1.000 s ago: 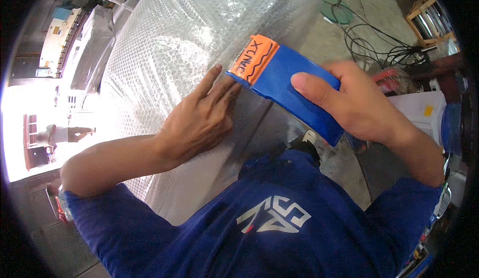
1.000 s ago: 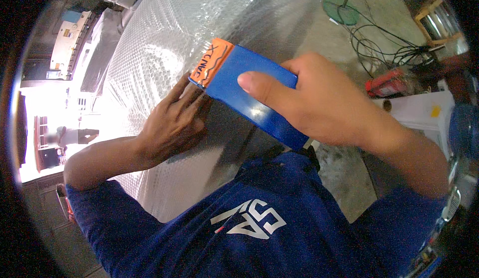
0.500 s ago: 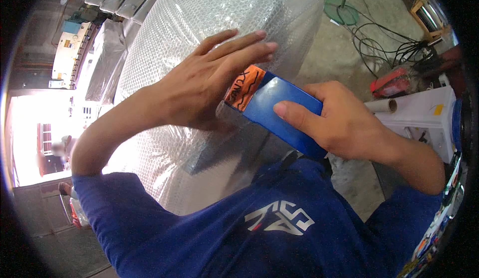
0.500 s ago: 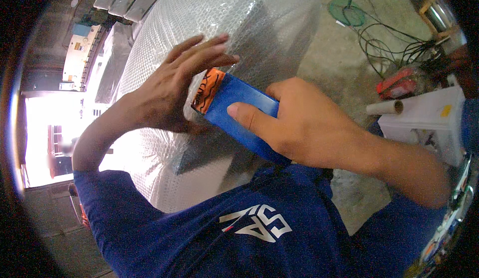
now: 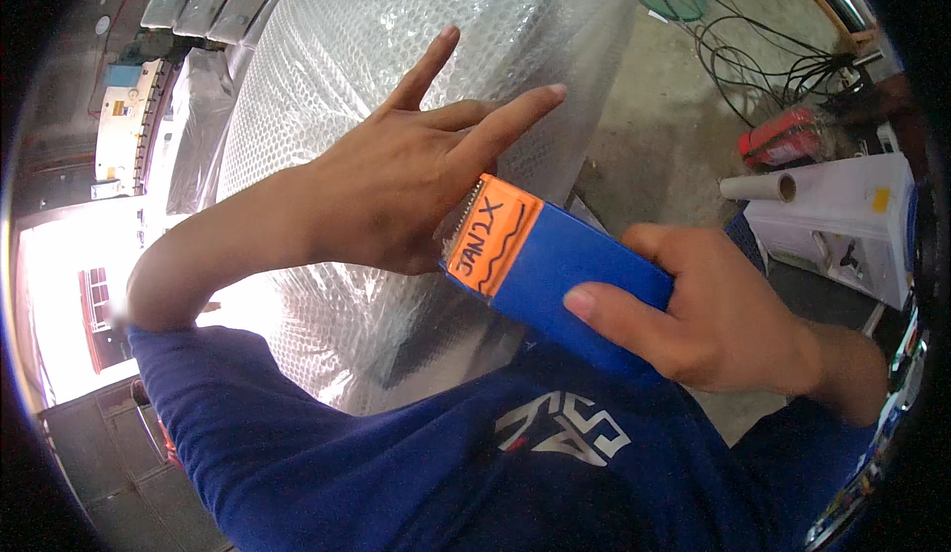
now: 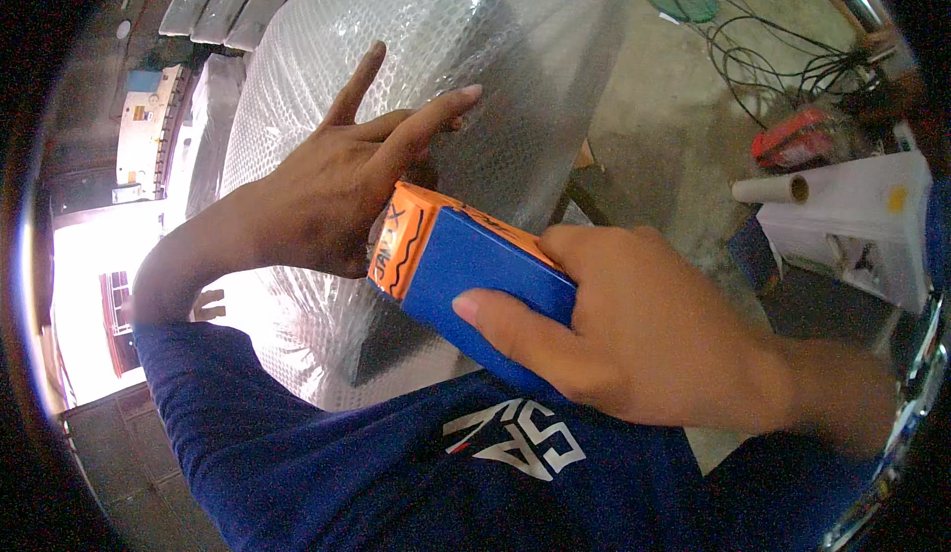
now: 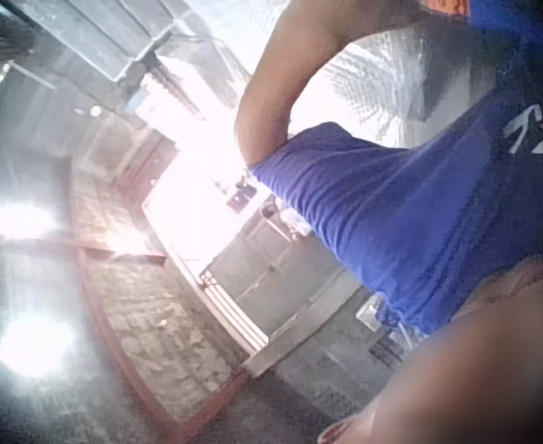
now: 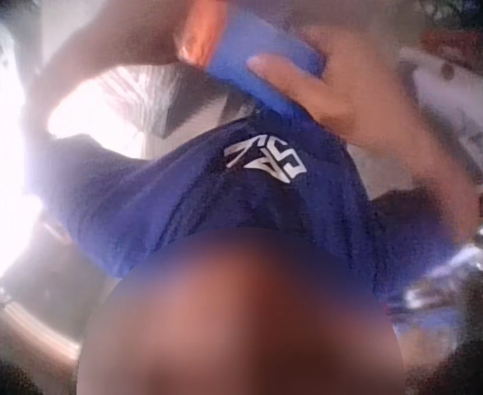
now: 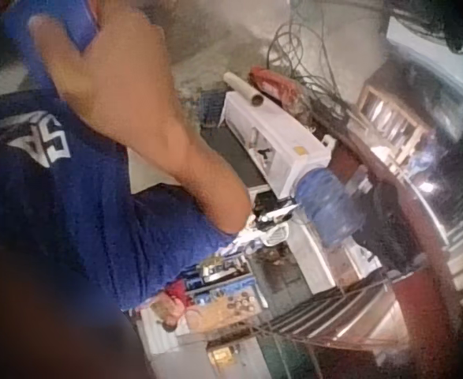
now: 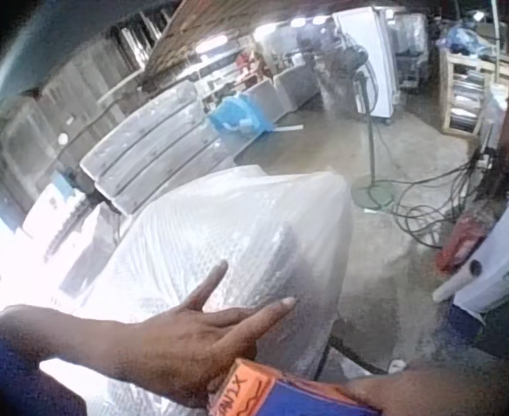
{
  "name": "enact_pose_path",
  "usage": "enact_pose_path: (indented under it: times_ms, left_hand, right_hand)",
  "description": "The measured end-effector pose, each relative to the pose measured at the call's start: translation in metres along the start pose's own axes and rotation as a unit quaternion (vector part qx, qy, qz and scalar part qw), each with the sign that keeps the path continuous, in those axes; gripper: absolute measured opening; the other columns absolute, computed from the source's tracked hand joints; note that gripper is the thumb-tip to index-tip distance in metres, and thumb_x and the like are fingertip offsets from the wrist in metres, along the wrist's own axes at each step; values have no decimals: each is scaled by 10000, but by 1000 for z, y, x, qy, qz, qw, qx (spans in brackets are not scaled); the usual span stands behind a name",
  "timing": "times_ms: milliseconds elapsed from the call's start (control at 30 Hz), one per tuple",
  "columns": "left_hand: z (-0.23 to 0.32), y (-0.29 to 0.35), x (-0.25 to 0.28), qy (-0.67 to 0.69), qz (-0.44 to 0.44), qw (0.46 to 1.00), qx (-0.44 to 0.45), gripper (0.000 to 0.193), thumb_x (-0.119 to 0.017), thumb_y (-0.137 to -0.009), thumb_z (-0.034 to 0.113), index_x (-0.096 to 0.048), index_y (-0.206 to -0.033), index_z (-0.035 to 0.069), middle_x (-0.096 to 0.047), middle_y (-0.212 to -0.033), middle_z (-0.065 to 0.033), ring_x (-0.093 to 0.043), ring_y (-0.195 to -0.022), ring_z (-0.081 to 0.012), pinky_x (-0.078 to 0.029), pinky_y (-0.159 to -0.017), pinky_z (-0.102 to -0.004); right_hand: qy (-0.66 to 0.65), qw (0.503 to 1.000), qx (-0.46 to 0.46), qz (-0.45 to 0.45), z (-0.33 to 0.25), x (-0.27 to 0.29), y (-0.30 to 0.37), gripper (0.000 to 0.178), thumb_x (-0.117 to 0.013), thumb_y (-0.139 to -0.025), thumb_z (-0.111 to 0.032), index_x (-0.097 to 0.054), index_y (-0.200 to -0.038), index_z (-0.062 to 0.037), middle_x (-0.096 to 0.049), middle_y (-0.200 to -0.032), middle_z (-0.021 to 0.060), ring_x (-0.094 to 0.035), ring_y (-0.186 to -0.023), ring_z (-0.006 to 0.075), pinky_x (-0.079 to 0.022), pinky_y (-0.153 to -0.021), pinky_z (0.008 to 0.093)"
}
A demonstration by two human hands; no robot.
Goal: The person wraps a large piece of furniture with bubble wrap and secures it using a handheld tape dispenser. They rotate the item to cover all sides and apply multiple strips of tape to ensure the wrapping stays in place.
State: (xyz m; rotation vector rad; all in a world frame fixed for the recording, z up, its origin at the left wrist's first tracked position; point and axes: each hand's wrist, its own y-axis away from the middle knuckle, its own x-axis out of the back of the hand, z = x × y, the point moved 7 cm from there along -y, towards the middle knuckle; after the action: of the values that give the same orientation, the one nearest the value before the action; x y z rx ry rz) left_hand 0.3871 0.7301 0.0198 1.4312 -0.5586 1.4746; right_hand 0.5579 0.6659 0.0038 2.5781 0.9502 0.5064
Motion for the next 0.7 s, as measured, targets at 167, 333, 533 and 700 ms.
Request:
enact_pose_path:
  times_ms: [167, 333, 533, 700]
  left_hand:
    - [3, 0, 5, -34, 33, 998, -31, 1102, -881, -622, 288, -281, -1522, 79, -668, -1227, -130, -568, -1336, -265, -15, -1253, -662]
    - [2, 5, 3, -40, 39, 997, -51, 830, -812, -679, 346, -415, -1357, 80, -616, -1305, -142, -533, -1366, -283, -67, -1254, -666]
    - [-5, 6, 2, -29, 32, 997, -59, 601, -728, -718, 365, -493, -1191, 79, -614, -1272, -156, -505, -1386, -312, -98, -1258, -656]
    - [-6, 7, 0, 0, 15, 997, -76, 495, -671, -741, 320, -526, -1149, 79, -612, -1220, -132, -487, -1399, -310, -126, -1254, -645]
  right_hand:
    - [-14, 1000, 0, 15, 14, 2, 8, 398, -747, -939, -298, -679, -1111, 53, -734, -856, 128, -690, -786, 129, -553, -707, 299]
    - [-45, 999, -9, -9, 34, 1, 8, 496, -733, -926, -377, -665, -1227, 12, -746, -964, 185, -738, -882, 264, -576, -785, 371]
    - [-36, 999, 7, -18, 67, -4, -4, 568, -748, -895, -447, -669, -1265, -23, -748, -971, 192, -757, -875, 310, -585, -799, 392]
    - [4, 999, 40, 10, 108, -16, -31, 490, -754, -875, -484, -704, -1070, -37, -701, -814, 189, -714, -738, 353, -535, -678, 429]
